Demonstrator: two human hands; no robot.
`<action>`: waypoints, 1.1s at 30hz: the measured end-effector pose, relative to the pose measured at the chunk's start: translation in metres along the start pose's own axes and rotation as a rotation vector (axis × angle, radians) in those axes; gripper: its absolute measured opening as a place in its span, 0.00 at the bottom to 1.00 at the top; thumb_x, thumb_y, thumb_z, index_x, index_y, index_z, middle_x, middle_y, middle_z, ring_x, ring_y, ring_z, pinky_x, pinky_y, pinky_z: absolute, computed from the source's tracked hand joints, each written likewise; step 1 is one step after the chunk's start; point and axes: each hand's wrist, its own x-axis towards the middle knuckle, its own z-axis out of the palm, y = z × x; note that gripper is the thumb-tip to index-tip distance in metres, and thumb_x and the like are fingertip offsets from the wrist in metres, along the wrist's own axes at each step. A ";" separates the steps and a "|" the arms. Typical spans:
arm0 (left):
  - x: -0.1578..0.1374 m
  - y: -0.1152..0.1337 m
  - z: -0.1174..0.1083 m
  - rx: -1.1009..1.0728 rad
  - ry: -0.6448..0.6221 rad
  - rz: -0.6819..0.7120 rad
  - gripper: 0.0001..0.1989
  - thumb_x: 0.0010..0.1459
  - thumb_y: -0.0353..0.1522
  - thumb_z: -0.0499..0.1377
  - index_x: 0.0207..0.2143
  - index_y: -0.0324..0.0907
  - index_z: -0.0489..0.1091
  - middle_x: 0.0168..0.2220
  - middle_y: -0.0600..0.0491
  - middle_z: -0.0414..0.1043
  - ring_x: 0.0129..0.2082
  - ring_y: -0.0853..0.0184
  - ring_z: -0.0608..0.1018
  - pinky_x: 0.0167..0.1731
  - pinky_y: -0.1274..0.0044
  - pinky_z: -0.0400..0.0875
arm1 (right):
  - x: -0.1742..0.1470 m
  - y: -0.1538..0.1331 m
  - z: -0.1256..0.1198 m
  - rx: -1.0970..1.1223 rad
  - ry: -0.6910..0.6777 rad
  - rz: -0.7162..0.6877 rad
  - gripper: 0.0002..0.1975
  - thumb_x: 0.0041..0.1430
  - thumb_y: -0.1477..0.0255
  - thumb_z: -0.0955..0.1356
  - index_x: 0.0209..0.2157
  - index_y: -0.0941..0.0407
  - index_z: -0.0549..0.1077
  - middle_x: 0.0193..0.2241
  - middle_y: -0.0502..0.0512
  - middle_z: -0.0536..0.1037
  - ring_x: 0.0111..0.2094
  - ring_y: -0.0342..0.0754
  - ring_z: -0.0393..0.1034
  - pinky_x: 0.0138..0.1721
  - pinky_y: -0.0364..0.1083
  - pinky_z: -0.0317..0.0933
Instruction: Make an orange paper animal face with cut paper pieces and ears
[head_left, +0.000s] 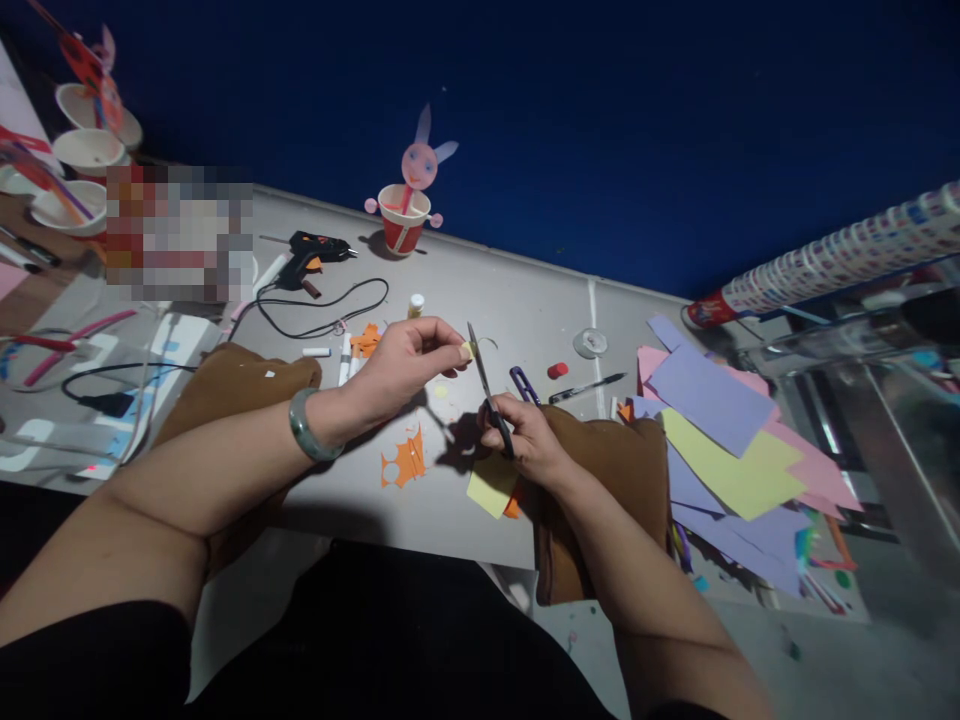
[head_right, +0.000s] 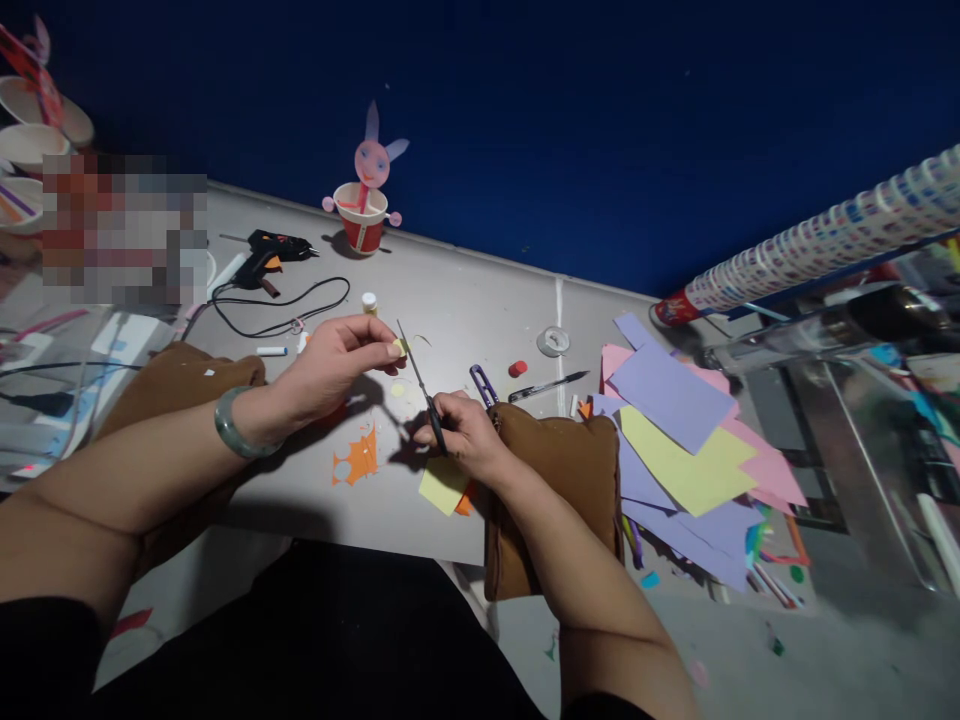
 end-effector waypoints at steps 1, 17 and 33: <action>0.000 0.000 0.000 0.001 0.001 0.000 0.05 0.52 0.30 0.66 0.28 0.38 0.73 0.26 0.55 0.74 0.28 0.74 0.75 0.33 0.78 0.71 | 0.000 0.000 0.000 -0.003 0.005 0.005 0.28 0.52 0.44 0.70 0.20 0.54 0.65 0.19 0.48 0.67 0.26 0.45 0.59 0.33 0.47 0.54; 0.001 0.002 -0.002 -0.013 0.002 -0.019 0.10 0.60 0.36 0.62 0.28 0.40 0.74 0.27 0.54 0.74 0.30 0.72 0.76 0.35 0.77 0.73 | -0.001 0.003 0.001 -0.011 0.017 0.008 0.29 0.51 0.43 0.70 0.20 0.54 0.65 0.19 0.48 0.68 0.27 0.46 0.60 0.34 0.47 0.54; 0.000 0.003 -0.001 0.013 0.010 -0.013 0.05 0.52 0.30 0.66 0.28 0.39 0.74 0.26 0.55 0.74 0.27 0.73 0.74 0.33 0.77 0.70 | -0.001 0.001 -0.001 -0.013 0.005 0.012 0.29 0.51 0.42 0.70 0.20 0.54 0.66 0.20 0.49 0.68 0.28 0.46 0.60 0.34 0.47 0.55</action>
